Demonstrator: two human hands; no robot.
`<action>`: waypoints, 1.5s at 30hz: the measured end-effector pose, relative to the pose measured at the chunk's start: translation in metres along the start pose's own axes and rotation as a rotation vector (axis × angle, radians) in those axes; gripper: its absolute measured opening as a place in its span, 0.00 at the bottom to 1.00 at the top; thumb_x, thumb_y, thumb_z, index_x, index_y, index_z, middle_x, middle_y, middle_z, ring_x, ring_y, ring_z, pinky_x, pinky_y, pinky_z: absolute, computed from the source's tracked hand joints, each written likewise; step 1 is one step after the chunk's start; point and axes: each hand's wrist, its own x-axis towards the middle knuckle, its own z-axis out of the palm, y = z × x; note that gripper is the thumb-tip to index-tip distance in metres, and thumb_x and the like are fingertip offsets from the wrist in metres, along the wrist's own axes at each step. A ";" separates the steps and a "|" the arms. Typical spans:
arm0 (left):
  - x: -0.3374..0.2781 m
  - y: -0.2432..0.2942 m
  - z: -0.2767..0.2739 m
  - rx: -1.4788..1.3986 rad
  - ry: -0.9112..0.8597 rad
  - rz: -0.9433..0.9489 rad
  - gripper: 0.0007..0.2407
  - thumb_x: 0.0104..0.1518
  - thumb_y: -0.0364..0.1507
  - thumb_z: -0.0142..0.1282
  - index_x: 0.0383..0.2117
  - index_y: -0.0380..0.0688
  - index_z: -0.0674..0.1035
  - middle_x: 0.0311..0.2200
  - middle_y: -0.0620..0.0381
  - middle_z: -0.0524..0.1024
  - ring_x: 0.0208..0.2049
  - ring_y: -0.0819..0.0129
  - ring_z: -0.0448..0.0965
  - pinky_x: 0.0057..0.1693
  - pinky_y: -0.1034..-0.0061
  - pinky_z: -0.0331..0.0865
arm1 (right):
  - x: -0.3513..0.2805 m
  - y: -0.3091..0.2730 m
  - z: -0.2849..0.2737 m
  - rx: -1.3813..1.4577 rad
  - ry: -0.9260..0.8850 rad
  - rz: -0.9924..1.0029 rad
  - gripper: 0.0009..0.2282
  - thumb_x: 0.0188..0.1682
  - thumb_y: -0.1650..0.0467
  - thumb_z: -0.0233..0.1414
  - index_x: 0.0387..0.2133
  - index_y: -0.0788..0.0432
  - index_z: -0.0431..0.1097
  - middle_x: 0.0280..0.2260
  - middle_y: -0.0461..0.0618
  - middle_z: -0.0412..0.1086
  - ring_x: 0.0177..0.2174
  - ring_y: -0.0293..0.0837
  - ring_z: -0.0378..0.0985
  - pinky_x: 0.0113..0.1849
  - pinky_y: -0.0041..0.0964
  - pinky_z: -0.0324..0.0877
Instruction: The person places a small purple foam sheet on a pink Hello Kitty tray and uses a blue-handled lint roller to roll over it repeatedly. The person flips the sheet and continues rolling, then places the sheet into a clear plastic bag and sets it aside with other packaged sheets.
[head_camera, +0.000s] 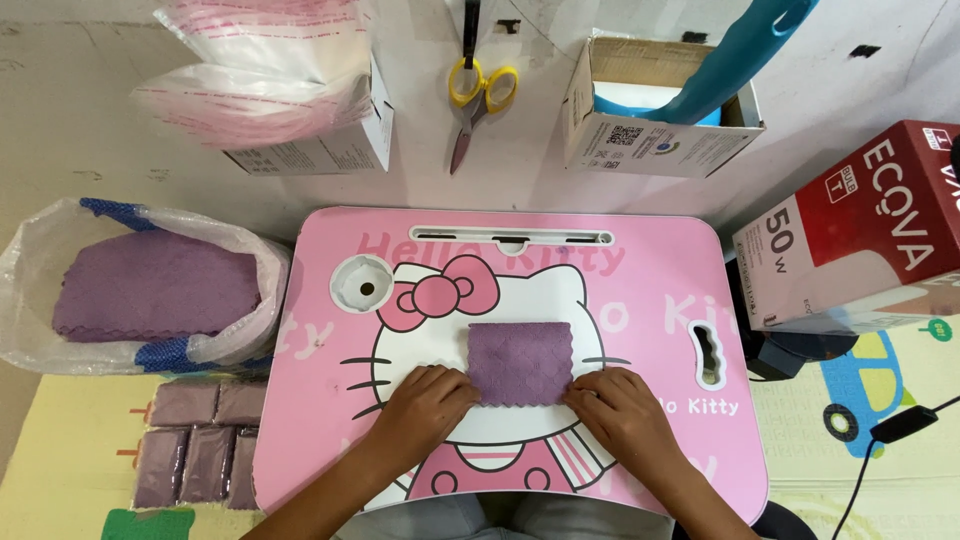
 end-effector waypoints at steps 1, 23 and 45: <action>0.000 0.000 0.000 0.018 0.006 0.012 0.07 0.55 0.17 0.59 0.34 0.46 0.80 0.34 0.59 0.76 0.33 0.64 0.72 0.39 0.71 0.64 | 0.002 -0.001 -0.002 0.004 0.006 -0.010 0.05 0.48 0.72 0.61 0.37 0.54 0.75 0.38 0.45 0.75 0.37 0.46 0.76 0.42 0.41 0.70; -0.003 0.003 -0.013 0.107 -0.002 0.145 0.09 0.54 0.13 0.58 0.35 0.42 0.78 0.35 0.56 0.76 0.34 0.63 0.73 0.41 0.70 0.65 | 0.004 -0.001 -0.012 -0.034 -0.009 -0.123 0.08 0.46 0.76 0.61 0.38 0.57 0.77 0.40 0.45 0.76 0.39 0.45 0.76 0.44 0.43 0.69; 0.002 0.006 -0.013 0.135 0.039 0.109 0.06 0.54 0.25 0.66 0.32 0.48 0.78 0.33 0.63 0.77 0.33 0.66 0.73 0.41 0.70 0.64 | 0.009 0.002 -0.022 0.031 -0.062 -0.056 0.09 0.47 0.76 0.58 0.39 0.53 0.76 0.41 0.38 0.76 0.40 0.41 0.74 0.47 0.42 0.66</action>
